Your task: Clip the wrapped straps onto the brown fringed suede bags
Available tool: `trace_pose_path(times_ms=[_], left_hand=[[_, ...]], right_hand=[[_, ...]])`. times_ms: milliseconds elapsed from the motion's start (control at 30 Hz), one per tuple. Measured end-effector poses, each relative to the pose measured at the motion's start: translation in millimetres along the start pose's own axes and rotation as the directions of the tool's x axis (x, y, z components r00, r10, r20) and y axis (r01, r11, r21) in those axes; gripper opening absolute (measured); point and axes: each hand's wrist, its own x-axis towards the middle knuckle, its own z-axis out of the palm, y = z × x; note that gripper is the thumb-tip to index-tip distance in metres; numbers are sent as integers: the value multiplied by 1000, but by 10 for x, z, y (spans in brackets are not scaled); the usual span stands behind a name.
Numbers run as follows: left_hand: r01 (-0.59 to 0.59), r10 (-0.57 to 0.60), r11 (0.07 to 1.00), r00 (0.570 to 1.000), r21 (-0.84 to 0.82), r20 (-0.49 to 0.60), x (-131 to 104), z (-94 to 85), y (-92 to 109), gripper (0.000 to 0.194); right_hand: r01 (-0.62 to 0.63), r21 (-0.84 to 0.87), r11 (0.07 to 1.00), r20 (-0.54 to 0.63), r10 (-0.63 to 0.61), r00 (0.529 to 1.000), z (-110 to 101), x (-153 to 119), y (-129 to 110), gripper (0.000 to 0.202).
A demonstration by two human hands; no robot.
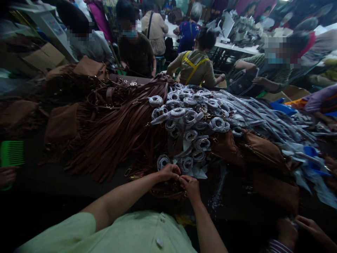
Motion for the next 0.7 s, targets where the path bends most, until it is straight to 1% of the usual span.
trace_pose_path(times_ms=[133,267,367,467,567,700], left_hand=[[11,-11,1000,1000,-24,-2,-5,4,14,33],[20,-20,1000,1000,-4,-15,-6,7,18,31],[18,-18,1000,1000,1,-14,2,-2,7,30],[19,-19,1000,1000,13,8,8,-17,0,29],[22,-22,1000,999,18,37,8,-30,12,30],[66,-68,997,996,42,52,12,-34,32,31]], right_hand=[[-26,32,999,-11,26,1000,6,13,23,40],[-23,41,999,-29,25,999,22,27,24,41],[-14,29,999,-7,14,1000,21,40,27,40],[4,-19,1000,27,-4,1000,4,58,39,37],[69,-100,993,72,-62,996,-26,69,30,31],[225,-241,944,149,-193,970,-67,58,-50,24]])
